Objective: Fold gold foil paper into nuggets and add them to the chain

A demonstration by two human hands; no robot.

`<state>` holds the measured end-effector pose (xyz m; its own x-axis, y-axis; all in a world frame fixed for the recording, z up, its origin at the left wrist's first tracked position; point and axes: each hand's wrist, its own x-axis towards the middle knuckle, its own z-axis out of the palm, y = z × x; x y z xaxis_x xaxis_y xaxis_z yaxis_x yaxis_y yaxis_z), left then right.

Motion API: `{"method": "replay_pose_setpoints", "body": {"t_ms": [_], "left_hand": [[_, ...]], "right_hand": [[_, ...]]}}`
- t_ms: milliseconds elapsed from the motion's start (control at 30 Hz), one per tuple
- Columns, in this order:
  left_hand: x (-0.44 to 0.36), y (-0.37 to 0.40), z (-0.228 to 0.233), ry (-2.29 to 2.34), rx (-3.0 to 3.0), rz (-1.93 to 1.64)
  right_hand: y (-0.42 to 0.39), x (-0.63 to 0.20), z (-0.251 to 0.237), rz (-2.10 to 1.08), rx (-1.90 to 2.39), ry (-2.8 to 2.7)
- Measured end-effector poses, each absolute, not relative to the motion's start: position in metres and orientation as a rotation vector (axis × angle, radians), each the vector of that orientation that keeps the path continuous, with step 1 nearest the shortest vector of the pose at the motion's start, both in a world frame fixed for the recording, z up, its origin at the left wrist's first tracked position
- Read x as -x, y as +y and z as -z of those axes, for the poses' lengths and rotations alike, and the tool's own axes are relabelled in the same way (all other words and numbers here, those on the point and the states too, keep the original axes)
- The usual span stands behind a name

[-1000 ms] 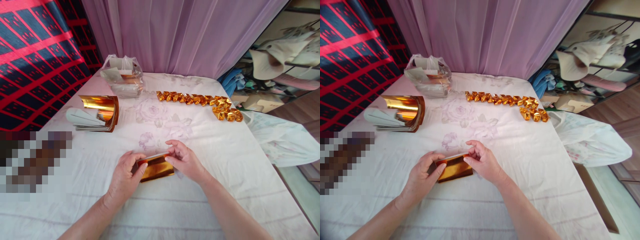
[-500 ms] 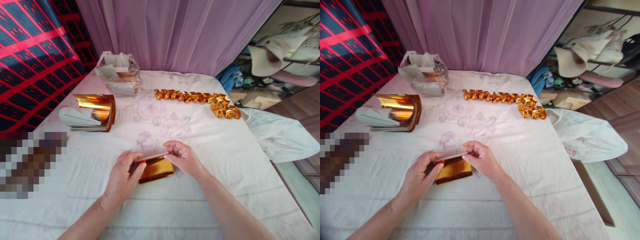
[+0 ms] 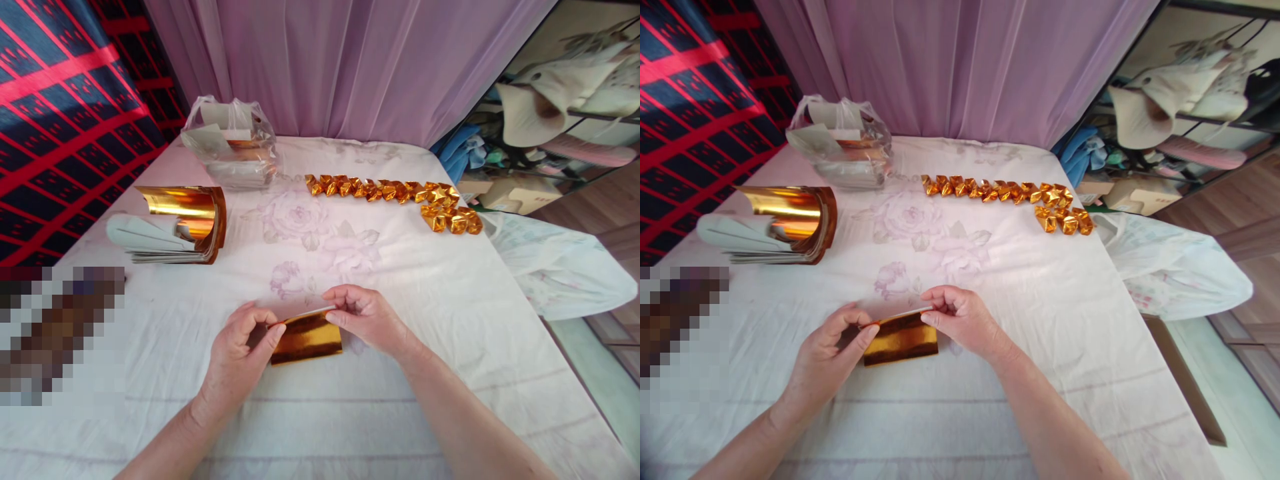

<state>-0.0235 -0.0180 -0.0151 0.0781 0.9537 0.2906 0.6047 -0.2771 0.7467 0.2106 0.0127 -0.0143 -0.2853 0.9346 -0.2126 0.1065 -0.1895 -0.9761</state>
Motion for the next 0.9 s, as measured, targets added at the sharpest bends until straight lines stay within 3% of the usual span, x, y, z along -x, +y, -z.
{"method": "replay_pose_setpoints", "body": {"t_ms": [900], "left_hand": [[0.0218,-0.0195,0.0099,1.529,-1.702,-1.151]], "right_hand": [[0.0136,-0.2136,0.0057,-1.567,1.364,-1.524]]}}
